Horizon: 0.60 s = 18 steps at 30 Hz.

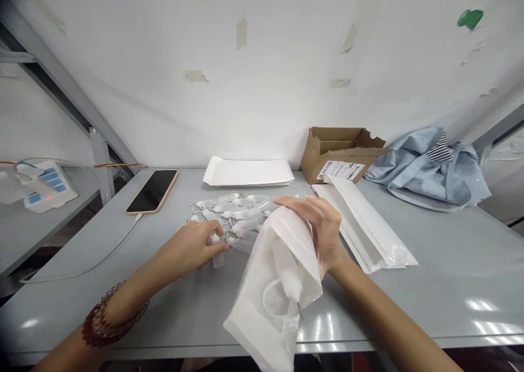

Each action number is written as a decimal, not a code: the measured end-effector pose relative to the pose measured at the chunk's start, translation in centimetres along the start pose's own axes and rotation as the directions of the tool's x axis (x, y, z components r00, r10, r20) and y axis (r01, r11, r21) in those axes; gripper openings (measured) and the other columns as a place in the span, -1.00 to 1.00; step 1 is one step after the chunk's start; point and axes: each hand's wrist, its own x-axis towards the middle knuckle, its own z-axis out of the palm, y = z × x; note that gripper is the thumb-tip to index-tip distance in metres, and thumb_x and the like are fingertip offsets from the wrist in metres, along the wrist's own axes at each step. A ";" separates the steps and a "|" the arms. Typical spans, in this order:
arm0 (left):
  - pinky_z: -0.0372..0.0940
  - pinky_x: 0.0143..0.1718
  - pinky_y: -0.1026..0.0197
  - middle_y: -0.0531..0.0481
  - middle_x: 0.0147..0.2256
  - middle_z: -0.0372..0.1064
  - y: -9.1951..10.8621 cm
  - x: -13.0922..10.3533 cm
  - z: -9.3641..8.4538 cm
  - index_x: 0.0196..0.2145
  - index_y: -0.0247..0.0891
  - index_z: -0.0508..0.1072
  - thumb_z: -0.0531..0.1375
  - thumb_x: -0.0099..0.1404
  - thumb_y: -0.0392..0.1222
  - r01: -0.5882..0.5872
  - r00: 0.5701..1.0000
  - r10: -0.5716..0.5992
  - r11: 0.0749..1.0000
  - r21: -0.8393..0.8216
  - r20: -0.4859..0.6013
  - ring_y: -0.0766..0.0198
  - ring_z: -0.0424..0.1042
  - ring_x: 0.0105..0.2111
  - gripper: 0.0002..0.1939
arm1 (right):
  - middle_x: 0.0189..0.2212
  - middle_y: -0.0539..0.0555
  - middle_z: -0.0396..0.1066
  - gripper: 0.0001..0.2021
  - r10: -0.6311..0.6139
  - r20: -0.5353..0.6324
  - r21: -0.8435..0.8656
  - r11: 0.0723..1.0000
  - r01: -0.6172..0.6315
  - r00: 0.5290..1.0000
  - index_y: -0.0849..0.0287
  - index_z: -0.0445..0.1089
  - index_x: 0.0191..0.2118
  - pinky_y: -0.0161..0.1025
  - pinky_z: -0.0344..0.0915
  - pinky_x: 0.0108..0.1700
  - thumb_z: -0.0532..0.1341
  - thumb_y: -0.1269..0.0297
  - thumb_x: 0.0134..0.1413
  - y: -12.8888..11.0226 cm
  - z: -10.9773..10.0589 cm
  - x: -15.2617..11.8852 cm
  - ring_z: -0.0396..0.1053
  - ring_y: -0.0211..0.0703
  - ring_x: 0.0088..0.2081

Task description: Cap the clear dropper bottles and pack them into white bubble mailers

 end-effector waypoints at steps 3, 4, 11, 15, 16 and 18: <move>0.15 -0.41 0.18 -0.03 -0.55 0.46 -0.2 0.2 0.3 -0.24 -0.25 0.41 0.07 0.20 -0.07 -0.008 1.000 0.008 1.000 0.019 -0.007 0.01 0.46 -0.39 -0.74 | -0.01 0.22 0.41 -0.32 -0.144 0.027 0.041 0.989 0.143 0.989 -0.02 -0.05 0.19 0.06 0.38 -0.23 0.28 0.25 -0.02 1.1 -0.1 0.2 0.43 0.12 -0.11; 0.15 -0.40 0.17 -0.04 -0.53 0.46 -0.3 0.2 0.4 -0.24 -0.25 0.42 0.07 0.20 -0.07 -0.011 1.000 0.011 1.000 0.026 -0.010 0.00 0.45 -0.36 -0.74 | -0.02 0.21 0.42 -0.33 -0.182 0.022 0.043 0.983 0.180 0.983 -0.02 -0.04 0.19 0.05 0.38 -0.25 0.27 0.25 -0.01 1.3 -0.2 0.2 0.44 0.11 -0.12; 0.14 -0.39 0.16 -0.14 -0.38 0.49 -0.1 0.0 0.4 -0.25 -0.27 0.42 0.05 0.19 -0.13 -0.023 0.999 0.025 0.997 0.068 -0.030 -0.04 0.42 -0.24 -0.75 | 0.03 0.25 0.38 -0.26 -0.007 0.042 0.116 0.993 0.002 0.999 0.00 -0.06 0.19 0.10 0.33 -0.09 0.32 0.38 -0.05 0.3 0.0 -0.2 0.37 0.15 0.02; 0.14 -0.40 0.17 -0.12 -0.38 0.48 -0.1 -0.1 0.3 -0.24 -0.26 0.41 0.03 0.17 -0.18 -0.027 0.999 0.029 0.997 0.074 -0.032 -0.01 0.42 -0.26 -0.75 | 0.00 0.27 0.41 -0.40 -0.130 0.082 0.145 0.982 0.117 0.988 0.03 -0.06 0.19 0.08 0.35 -0.10 0.24 0.24 0.10 1.4 -0.2 -0.1 0.39 0.13 0.01; 0.13 -0.41 0.18 -0.12 -0.38 0.48 -0.1 -0.1 0.3 -0.24 -0.26 0.41 0.03 0.17 -0.19 -0.027 0.999 0.030 0.997 0.075 -0.033 -0.01 0.42 -0.27 -0.75 | 0.00 0.28 0.42 -0.41 -0.146 0.093 0.145 0.981 0.132 0.985 0.04 -0.07 0.18 0.07 0.36 -0.12 0.22 0.20 0.12 1.8 -0.2 -0.1 0.40 0.14 0.01; 0.14 -0.41 0.17 -0.12 -0.38 0.48 -0.1 -0.1 0.3 -0.23 -0.26 0.42 0.02 0.17 -0.20 -0.028 0.999 0.031 0.996 0.079 -0.037 -0.01 0.42 -0.27 -0.74 | -0.03 0.30 0.43 -0.45 -0.145 0.100 0.136 0.982 0.131 0.984 0.04 -0.10 0.18 0.07 0.38 -0.15 0.17 0.13 0.17 2.3 -0.3 -0.3 0.41 0.14 0.00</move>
